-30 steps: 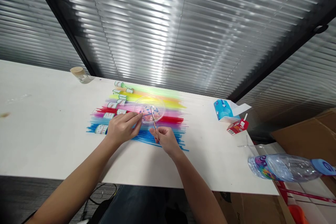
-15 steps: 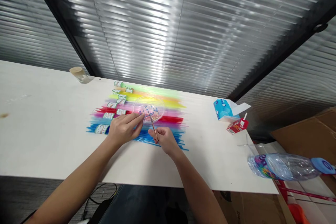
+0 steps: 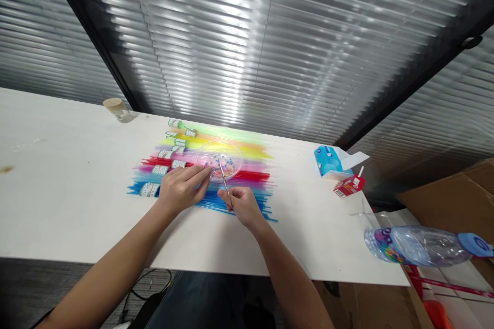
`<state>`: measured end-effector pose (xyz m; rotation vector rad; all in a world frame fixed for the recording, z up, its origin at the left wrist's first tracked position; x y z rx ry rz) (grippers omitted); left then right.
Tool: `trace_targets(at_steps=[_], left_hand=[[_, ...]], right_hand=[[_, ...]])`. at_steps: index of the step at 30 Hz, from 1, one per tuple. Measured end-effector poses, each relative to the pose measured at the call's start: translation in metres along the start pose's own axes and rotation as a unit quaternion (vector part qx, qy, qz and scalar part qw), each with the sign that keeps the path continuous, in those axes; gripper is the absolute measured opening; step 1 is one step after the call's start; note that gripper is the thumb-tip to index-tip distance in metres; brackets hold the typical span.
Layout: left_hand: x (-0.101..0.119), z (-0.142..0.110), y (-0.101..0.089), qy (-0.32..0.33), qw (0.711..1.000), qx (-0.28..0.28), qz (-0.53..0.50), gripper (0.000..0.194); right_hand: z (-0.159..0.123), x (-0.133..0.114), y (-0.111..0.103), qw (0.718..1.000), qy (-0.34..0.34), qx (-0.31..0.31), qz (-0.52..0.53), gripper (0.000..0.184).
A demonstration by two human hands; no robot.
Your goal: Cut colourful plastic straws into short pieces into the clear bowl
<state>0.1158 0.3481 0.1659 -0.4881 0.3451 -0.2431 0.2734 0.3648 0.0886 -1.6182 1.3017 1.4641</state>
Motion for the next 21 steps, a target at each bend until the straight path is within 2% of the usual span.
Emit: trace_targets(at_steps=[6,10,21], left_hand=[[-0.0021,-0.001,-0.0001,-0.011,1.0,0.001,0.006,0.013],[-0.0011,-0.0014,0.0001,-0.015,1.0,0.009,0.003,0.014],[0.0031,-0.0009,-0.001,0.008,1.0,0.018,-0.018,0.01]], right_hand=[[-0.0027,-0.0035,0.0034,0.999,0.024,-0.002,0.032,0.055],[-0.0031,-0.0032,0.0058,1.0,0.017,-0.017,0.014,0.054],[-0.0018,-0.0013,0.0049,1.0,0.016,-0.019,0.018,0.055]])
Point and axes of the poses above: each hand's wrist, its own z-axis towards the middle knuckle, its own y-axis out of the palm, x = y × z, the point moved 5 cm from there along z, towards the middle knuckle, and after that the axes turned 11 degrees about z, right-handed, at the moved point
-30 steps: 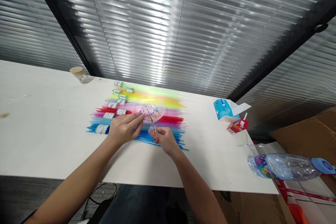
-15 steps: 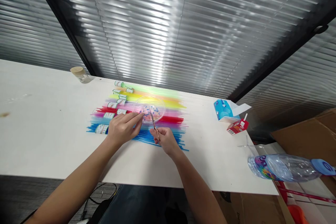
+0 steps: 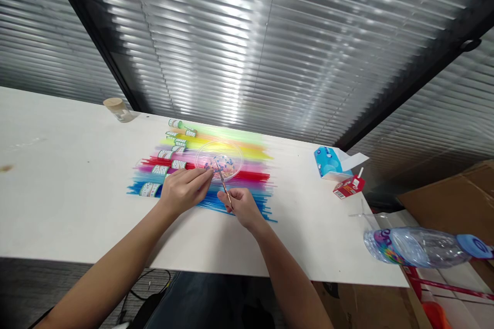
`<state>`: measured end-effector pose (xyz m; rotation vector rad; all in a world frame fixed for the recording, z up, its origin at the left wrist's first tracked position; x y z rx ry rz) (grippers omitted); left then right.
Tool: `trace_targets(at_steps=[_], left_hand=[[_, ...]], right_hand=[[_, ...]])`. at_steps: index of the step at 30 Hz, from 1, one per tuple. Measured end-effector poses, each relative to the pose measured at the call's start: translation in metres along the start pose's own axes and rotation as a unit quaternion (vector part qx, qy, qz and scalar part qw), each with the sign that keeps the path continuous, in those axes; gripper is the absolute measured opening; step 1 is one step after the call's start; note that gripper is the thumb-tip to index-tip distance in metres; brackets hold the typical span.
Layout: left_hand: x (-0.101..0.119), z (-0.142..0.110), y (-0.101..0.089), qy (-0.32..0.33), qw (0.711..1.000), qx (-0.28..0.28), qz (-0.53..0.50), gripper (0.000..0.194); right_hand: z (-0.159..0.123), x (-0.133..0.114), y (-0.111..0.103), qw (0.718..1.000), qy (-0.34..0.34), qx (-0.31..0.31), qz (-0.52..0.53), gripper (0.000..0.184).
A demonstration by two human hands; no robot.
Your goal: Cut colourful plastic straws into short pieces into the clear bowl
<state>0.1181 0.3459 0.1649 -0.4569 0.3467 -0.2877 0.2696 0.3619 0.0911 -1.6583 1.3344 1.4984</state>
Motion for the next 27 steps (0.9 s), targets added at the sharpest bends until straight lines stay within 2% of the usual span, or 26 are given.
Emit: trace_targets(at_steps=[13,24,27], left_hand=[[0.0009,0.0,-0.0007,0.036,0.999,-0.001,0.011,0.014],[0.0013,-0.0005,-0.0002,0.046,0.999,0.014,0.001,0.017],[-0.0003,0.0009,-0.0016,0.031,0.999,0.015,0.007,0.016]], right_hand=[[-0.0003,-0.0005,0.0007,1.0,0.007,0.001,0.026,0.054],[-0.0002,0.0,-0.0004,0.999,0.019,-0.003,0.036,0.057],[-0.0004,-0.0029,-0.0012,0.999,0.015,0.007,0.04,0.058]])
Point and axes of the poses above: each hand's wrist, its own z-axis towards the middle knuckle, its own y-axis out of the palm, x = y × z, the point moved 5 cm from there along z, towards the middle knuckle, and after that the axes turned 11 degrees about z, right-handed, at the moved point
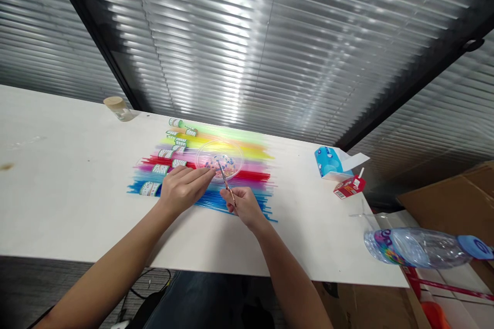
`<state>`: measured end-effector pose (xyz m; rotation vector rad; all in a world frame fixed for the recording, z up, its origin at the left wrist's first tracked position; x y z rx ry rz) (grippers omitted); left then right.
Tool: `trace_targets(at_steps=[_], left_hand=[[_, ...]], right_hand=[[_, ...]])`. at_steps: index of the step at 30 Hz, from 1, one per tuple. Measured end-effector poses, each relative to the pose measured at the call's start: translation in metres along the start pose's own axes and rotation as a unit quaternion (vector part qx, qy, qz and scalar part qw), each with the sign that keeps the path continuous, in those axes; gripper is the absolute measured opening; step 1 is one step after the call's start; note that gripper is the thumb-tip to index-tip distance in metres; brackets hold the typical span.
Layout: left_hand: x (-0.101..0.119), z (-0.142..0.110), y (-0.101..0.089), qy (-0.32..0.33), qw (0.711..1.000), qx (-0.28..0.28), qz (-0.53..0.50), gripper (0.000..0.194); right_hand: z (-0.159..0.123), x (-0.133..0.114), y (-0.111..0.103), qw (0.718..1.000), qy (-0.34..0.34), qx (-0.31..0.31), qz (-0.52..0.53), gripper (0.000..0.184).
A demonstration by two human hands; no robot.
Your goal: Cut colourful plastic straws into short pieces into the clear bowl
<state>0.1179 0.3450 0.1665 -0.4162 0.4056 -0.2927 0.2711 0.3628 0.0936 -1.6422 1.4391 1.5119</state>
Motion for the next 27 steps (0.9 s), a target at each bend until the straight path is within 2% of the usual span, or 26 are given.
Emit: trace_targets(at_steps=[6,10,15,27], left_hand=[[-0.005,0.002,0.0,-0.054,0.998,-0.036,0.016,0.006],[-0.006,0.002,0.002,-0.056,0.997,-0.045,0.014,0.006],[-0.006,0.001,0.003,-0.065,0.997,-0.042,0.015,0.005],[-0.001,0.0,0.005,-0.042,0.998,-0.039,-0.024,0.009]], right_hand=[[0.001,-0.001,-0.007,0.999,-0.002,0.049,0.012,0.061],[0.002,0.0,-0.009,0.999,-0.016,0.05,-0.001,0.059],[-0.001,-0.003,-0.004,0.999,0.006,0.035,0.027,0.061],[-0.001,-0.005,0.001,1.0,0.005,0.028,0.012,0.058]])
Point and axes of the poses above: each hand's wrist, its own z-axis towards the middle knuckle, its own y-axis out of the palm, x = y × z, the point moved 5 cm from there along z, towards the middle knuckle, and after that the axes turned 11 degrees about z, right-handed, at the moved point
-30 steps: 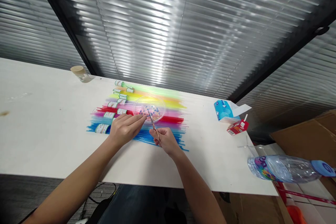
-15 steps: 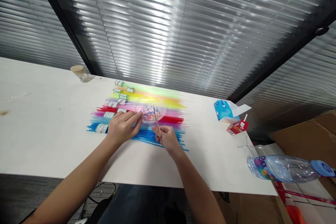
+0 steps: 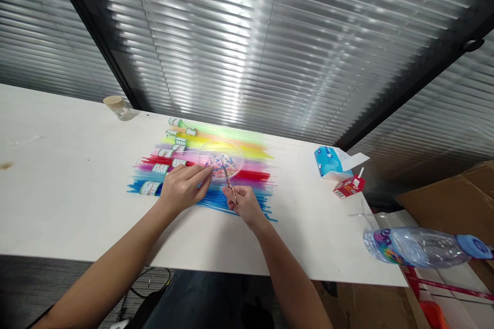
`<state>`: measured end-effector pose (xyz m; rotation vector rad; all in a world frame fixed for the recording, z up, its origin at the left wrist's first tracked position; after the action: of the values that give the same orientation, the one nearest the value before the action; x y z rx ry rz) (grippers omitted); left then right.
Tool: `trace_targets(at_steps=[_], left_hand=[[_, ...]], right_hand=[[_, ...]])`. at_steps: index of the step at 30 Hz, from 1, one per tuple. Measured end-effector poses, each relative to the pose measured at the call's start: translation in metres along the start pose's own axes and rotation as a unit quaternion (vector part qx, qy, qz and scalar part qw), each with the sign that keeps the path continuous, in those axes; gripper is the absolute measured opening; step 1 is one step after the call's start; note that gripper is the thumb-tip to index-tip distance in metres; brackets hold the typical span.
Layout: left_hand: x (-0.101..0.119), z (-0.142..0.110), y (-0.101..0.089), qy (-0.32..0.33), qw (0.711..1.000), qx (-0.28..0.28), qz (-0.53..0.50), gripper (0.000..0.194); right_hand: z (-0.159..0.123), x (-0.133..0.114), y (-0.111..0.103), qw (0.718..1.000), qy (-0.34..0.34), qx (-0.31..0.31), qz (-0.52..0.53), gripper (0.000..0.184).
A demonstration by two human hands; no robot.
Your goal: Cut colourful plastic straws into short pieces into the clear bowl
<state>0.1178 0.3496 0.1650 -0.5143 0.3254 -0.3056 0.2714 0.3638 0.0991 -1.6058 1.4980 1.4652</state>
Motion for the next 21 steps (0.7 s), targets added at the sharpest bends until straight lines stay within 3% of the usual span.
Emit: trace_targets(at_steps=[16,21], left_hand=[[-0.0004,0.0001,0.0005,-0.009,1.0,-0.01,0.008,0.01],[-0.0013,0.0,0.0006,-0.018,1.0,-0.012,0.016,0.007]], right_hand=[[0.0023,0.0059,-0.0047,0.999,-0.022,-0.001,-0.031,0.056],[-0.0013,0.004,0.0,1.0,0.01,-0.014,-0.021,0.058]])
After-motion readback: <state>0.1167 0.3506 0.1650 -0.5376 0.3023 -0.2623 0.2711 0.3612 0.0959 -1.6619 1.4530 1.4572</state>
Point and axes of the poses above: each hand's wrist, its own z-axis towards the middle knuckle, its own y-axis out of the palm, x = y × z, the point moved 5 cm from there along z, towards the middle knuckle, and after that the axes turned 11 degrees about z, right-handed, at the moved point
